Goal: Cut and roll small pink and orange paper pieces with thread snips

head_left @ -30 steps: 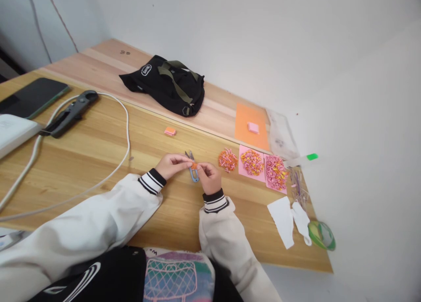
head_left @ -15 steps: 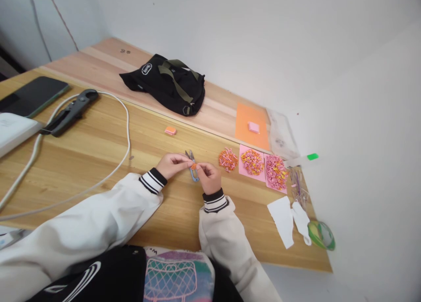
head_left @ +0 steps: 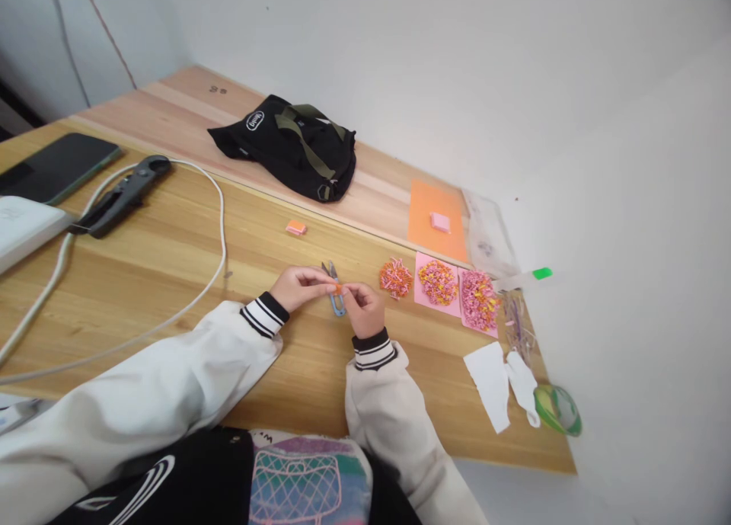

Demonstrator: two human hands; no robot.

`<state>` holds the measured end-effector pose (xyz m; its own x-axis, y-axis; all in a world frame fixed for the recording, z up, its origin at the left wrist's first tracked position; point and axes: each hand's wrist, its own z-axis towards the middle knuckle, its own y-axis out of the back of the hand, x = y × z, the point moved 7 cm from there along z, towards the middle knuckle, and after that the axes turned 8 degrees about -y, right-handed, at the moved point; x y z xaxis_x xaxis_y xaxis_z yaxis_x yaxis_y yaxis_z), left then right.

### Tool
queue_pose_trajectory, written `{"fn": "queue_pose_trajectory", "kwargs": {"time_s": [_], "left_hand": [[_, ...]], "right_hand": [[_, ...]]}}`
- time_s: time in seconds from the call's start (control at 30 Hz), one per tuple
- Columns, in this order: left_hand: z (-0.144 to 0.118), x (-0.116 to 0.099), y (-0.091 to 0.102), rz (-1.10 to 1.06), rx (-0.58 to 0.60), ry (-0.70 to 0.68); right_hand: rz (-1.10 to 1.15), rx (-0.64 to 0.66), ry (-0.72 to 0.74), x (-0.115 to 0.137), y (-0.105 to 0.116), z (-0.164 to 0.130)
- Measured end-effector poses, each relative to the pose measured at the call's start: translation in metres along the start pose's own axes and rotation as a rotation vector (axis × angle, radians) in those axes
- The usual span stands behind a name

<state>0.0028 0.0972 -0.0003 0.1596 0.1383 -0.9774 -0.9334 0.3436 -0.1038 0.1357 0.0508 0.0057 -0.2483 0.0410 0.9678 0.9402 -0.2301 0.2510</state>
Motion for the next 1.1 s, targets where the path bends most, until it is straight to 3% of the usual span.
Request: {"fn": "queue_pose_trajectory", "kwargs": {"time_s": [0.37,1.1], "left_hand": [[-0.0024,0.0057,0.0019,0.02,-0.053,0.064],[-0.0018,0.0007,0.0017,0.06,-0.045,-0.054]], "right_hand": [[0.017,0.015,-0.003,-0.0011,-0.0019,-0.0001],[0.014,0.018,-0.004,-0.0015,-0.0018,0.0006]]}}
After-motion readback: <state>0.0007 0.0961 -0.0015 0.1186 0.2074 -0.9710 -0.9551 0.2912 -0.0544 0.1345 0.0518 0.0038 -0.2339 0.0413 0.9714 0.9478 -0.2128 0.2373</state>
